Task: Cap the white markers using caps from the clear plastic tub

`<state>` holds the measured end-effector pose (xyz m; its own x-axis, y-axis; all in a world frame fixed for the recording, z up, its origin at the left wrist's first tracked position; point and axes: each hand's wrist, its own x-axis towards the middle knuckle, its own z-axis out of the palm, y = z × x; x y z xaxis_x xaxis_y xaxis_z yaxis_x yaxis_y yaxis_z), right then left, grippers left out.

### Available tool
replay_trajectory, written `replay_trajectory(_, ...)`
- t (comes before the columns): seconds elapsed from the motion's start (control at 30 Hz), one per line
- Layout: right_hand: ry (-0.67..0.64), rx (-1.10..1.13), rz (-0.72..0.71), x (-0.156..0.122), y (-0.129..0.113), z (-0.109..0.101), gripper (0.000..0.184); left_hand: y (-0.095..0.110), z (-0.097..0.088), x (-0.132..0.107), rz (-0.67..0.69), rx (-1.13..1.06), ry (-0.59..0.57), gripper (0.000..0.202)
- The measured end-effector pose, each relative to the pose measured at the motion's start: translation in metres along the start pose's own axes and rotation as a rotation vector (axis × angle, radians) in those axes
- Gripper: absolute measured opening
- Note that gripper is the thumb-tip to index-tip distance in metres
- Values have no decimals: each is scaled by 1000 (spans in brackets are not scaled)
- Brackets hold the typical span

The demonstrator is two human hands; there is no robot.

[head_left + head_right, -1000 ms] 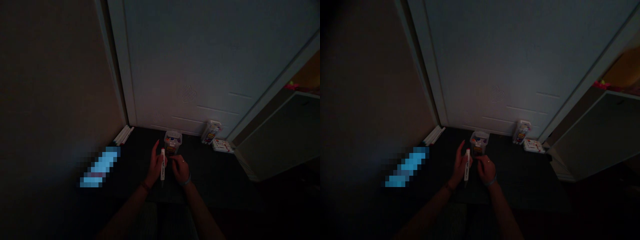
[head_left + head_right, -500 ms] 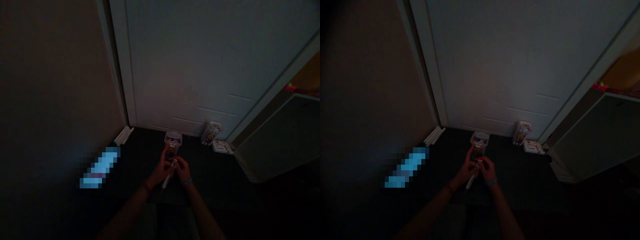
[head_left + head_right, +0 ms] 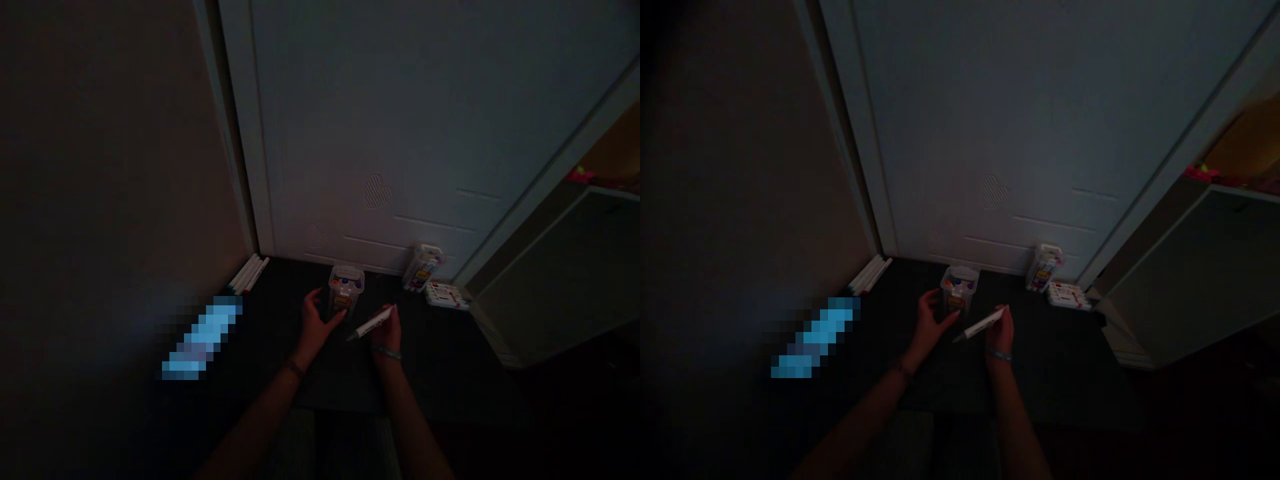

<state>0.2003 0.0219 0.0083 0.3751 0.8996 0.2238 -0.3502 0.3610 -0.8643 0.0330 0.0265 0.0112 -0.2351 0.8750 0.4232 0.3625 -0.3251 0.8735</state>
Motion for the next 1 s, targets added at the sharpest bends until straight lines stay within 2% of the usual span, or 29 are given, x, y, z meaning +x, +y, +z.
replay_trajectory(0.07,134,118,72,5,-2,-4,29,-5,5,1,29,74,-98,84)
replay_trajectory(0.13,224,202,117,8,-5,-7,28,-7,7,3,42,138,-178,89)
replay_trajectory(0.3,212,244,147,12,-15,-7,27,-6,6,6,33,256,-229,85)
replay_trajectory(0.37,168,197,81,15,-28,-4,27,-6,6,6,49,278,-253,83)
replay_trajectory(0.43,134,87,-42,19,-47,1,28,-6,5,6,67,297,-275,78)
replay_trajectory(0.57,115,-312,-374,31,-99,22,30,-8,5,5,86,323,-292,66)
replay_trajectory(0.67,-19,-559,-558,40,-127,43,28,-8,4,6,69,314,-296,61)
replay_trajectory(0.73,-150,-735,-649,44,-134,58,25,-8,4,6,62,296,-297,59)
replay_trajectory(0.83,-316,-972,-741,48,-127,76,22,-6,3,6,60,259,-303,59)
replay_trajectory(1.0,-550,-1241,-819,43,-96,90,16,-3,-2,5,66,233,-349,57)
